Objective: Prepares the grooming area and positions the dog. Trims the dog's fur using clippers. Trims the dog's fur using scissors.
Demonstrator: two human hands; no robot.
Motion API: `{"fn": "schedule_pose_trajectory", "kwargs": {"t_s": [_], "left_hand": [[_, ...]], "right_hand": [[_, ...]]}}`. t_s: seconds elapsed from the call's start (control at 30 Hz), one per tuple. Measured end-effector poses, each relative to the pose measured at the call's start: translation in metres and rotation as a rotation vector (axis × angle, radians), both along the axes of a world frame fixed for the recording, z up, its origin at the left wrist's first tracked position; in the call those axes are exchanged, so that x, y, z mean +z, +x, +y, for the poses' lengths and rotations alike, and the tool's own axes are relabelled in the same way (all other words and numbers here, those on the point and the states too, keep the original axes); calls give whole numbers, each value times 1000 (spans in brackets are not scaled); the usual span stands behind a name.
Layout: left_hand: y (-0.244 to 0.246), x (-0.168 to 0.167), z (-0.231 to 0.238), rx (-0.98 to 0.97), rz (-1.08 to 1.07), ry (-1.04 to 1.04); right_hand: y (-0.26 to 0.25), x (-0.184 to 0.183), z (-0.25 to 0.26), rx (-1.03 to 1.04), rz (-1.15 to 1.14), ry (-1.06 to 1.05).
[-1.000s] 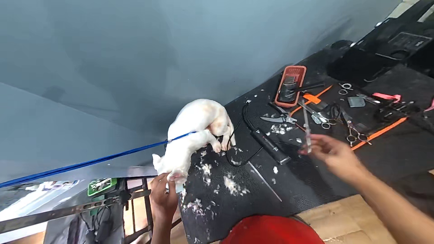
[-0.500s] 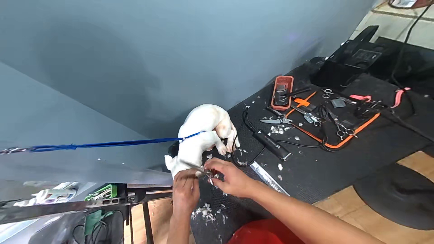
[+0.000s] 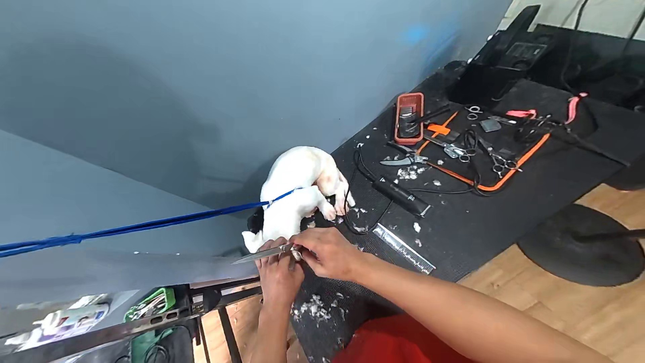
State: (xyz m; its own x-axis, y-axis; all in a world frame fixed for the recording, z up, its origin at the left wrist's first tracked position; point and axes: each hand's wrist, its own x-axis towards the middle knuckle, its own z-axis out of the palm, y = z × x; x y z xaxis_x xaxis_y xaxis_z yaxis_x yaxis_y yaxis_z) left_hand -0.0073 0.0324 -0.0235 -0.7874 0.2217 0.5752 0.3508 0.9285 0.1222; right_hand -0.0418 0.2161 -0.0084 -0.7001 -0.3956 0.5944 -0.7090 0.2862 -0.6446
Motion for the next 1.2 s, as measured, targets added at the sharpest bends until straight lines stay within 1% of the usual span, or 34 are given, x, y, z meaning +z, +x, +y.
{"fn": "schedule_pose_trajectory", "kwargs": {"t_s": [0.07,0.17,0.23,0.27,0.33,0.43,0.5,0.53,0.6,0.63,0.7,0.77,0.83,0.9,0.97,1.03,1.13,1.2], "left_hand": [[0,3,-3,-59,-82,-13],[-4,13,-10,-175,-168,-12],[-1,18,-18,-267,-189,-25],[3,19,-21,-324,-210,-53],[6,18,-22,-396,-248,-108],[10,20,-19,-353,-286,-76],[12,26,-16,-282,-323,-11],[11,30,-14,-250,-343,0],[10,40,-10,-215,-390,-44],[7,44,-8,-216,-406,-68],[4,52,-6,-225,-429,-71],[0,58,-4,-238,-465,17],[-5,59,0,-239,-478,185],[-5,58,-1,-201,-487,351],[-5,55,-3,-149,-495,496],[-4,54,0,-65,-449,565],[-6,55,5,16,-428,618],[-6,56,5,34,-446,662]], "right_hand": [[2,-1,5,38,-86,-32],[3,-1,27,80,-443,-195],[11,-15,40,18,-643,-328],[19,-26,44,-11,-706,-367],[37,-49,50,-5,-823,-393],[66,-69,49,67,-1052,-354],[83,-67,43,150,-1176,-361],[90,-64,40,198,-1178,-372],[103,-62,35,290,-1107,-360],[104,-67,32,329,-1062,-340],[104,-84,21,342,-980,-319],[98,-96,11,325,-862,-301],[87,-98,3,311,-707,-325],[82,-108,-16,228,-561,-444],[77,-120,-28,154,-560,-496],[75,-124,-28,138,-547,-483],[73,-112,-24,252,-521,-394],[73,-114,-30,294,-612,-372]]}}
